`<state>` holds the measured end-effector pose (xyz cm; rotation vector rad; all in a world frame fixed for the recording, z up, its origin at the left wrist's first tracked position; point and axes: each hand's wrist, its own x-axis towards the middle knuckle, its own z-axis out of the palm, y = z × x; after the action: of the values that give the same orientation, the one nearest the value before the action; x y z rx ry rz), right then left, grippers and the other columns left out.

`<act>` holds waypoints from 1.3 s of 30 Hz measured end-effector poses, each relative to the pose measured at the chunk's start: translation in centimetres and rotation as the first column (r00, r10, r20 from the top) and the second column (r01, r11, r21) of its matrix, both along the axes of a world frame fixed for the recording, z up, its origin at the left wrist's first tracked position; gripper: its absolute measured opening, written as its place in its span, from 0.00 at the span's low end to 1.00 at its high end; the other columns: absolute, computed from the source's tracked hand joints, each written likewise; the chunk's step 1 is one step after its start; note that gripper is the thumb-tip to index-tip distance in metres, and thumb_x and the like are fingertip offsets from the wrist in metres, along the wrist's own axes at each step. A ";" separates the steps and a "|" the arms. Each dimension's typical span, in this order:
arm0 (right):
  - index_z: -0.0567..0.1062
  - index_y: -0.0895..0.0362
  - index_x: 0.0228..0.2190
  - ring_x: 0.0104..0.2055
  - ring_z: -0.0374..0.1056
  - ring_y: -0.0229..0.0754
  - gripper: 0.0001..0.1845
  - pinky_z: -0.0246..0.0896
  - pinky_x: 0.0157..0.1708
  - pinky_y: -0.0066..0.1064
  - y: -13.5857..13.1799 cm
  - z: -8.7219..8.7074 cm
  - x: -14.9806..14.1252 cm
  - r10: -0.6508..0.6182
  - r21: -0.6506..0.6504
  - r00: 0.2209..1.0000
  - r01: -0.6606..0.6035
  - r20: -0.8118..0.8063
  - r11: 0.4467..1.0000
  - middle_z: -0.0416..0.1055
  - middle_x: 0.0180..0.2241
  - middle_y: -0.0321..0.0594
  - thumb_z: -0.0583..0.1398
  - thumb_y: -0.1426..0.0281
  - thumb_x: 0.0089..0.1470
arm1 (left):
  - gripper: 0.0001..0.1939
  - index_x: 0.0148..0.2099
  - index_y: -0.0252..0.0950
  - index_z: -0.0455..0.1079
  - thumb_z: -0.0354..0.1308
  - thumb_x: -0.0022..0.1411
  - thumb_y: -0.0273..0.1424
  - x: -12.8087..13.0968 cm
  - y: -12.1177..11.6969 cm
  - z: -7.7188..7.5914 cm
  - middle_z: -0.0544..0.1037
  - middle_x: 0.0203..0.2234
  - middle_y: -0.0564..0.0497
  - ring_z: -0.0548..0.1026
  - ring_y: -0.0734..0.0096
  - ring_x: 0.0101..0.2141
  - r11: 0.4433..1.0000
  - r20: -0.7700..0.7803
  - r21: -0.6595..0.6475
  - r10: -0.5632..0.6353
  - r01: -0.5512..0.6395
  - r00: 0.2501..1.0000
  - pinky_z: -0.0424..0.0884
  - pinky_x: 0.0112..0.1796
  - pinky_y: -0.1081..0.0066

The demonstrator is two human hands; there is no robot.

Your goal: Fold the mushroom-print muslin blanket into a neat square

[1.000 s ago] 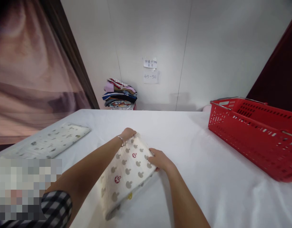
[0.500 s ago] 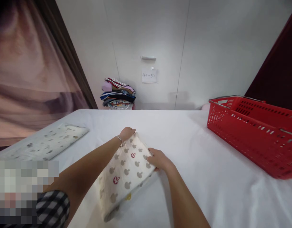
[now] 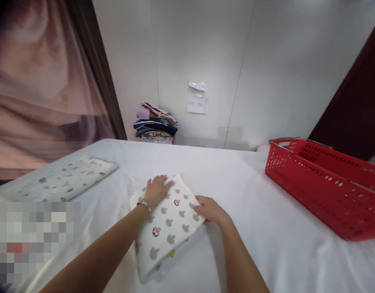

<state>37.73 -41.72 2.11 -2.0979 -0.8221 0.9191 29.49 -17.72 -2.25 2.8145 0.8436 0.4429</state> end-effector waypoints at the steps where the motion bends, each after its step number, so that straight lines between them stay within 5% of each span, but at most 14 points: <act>1: 0.70 0.52 0.45 0.28 0.66 0.37 0.21 0.58 0.20 0.23 0.0 -0.1 -0.1 -0.010 -0.015 1.000 0.011 0.008 1.000 0.72 0.33 0.39 0.55 0.68 0.47 | 0.27 0.57 0.38 0.59 0.38 0.63 0.47 0.0 0.0 -0.1 0.63 0.56 0.44 0.55 0.57 0.57 1.000 0.012 -0.003 -0.006 0.006 1.000 0.45 0.56 0.52; 8: 0.70 0.54 0.48 0.24 0.66 0.38 0.25 0.60 0.25 0.28 -1.0 -0.8 0.8 -0.017 -0.191 0.971 0.064 0.238 0.979 0.73 0.32 0.42 0.55 0.57 0.49 | 0.29 0.53 0.39 0.63 0.39 0.61 0.52 0.3 0.3 -0.6 0.70 0.50 0.43 0.63 0.56 0.51 0.999 0.066 -0.042 -0.016 0.019 0.998 0.45 0.54 0.52; 12: 0.73 0.55 0.43 0.37 0.68 0.41 0.20 0.59 0.38 0.30 1.3 0.4 2.8 -0.076 -0.041 0.825 0.119 0.560 0.992 0.73 0.35 0.40 0.55 0.59 0.51 | 0.26 0.52 0.39 0.64 0.38 0.62 0.49 0.3 0.0 -0.7 0.72 0.47 0.44 0.66 0.57 0.49 0.999 0.089 -0.039 0.000 0.003 0.996 0.47 0.53 0.54; 15: 0.76 0.55 0.36 0.37 0.68 0.39 0.14 0.59 0.39 0.28 5.8 0.4 4.6 -0.047 0.045 0.865 0.028 0.500 0.999 0.74 0.33 0.37 0.54 0.69 0.51 | 0.24 0.51 0.39 0.65 0.38 0.64 0.46 0.2 -0.2 -0.4 0.73 0.46 0.45 0.67 0.58 0.47 1.000 0.100 -0.030 0.010 -0.007 0.995 0.49 0.52 0.55; 21: 0.76 0.56 0.39 0.36 0.68 0.38 0.18 0.59 0.39 0.27 13.1 -2.2 6.9 -0.051 0.072 0.868 0.018 0.494 0.997 0.74 0.30 0.36 0.55 0.76 0.46 | 0.21 0.50 0.38 0.66 0.38 0.65 0.42 0.0 -0.1 -0.3 0.74 0.44 0.45 0.68 0.60 0.46 0.998 0.146 -0.058 0.004 0.005 0.989 0.52 0.50 0.58; 27: 0.74 0.57 0.42 0.32 0.66 0.36 0.19 0.59 0.35 0.25 14.0 -4.2 7.9 -0.054 0.164 0.869 -0.031 0.491 0.986 0.72 0.30 0.35 0.56 0.71 0.46 | 0.20 0.50 0.37 0.66 0.40 0.64 0.40 0.0 0.1 -0.5 0.74 0.44 0.44 0.68 0.59 0.45 0.996 0.166 -0.089 -0.005 0.020 0.986 0.52 0.49 0.59; 39: 0.75 0.57 0.32 0.31 0.64 0.38 0.13 0.59 0.34 0.29 14.1 -5.5 8.2 -0.171 0.351 0.880 0.005 0.443 0.936 0.70 0.27 0.36 0.56 0.67 0.42 | 0.19 0.49 0.37 0.66 0.41 0.64 0.39 -0.3 -0.1 -0.1 0.74 0.44 0.46 0.68 0.61 0.45 0.993 0.169 -0.116 -0.015 0.035 0.986 0.55 0.47 0.61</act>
<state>45.89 -27.61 -3.44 -2.0433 -1.0306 0.1836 29.17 -17.78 -2.38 2.6328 0.7727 0.5957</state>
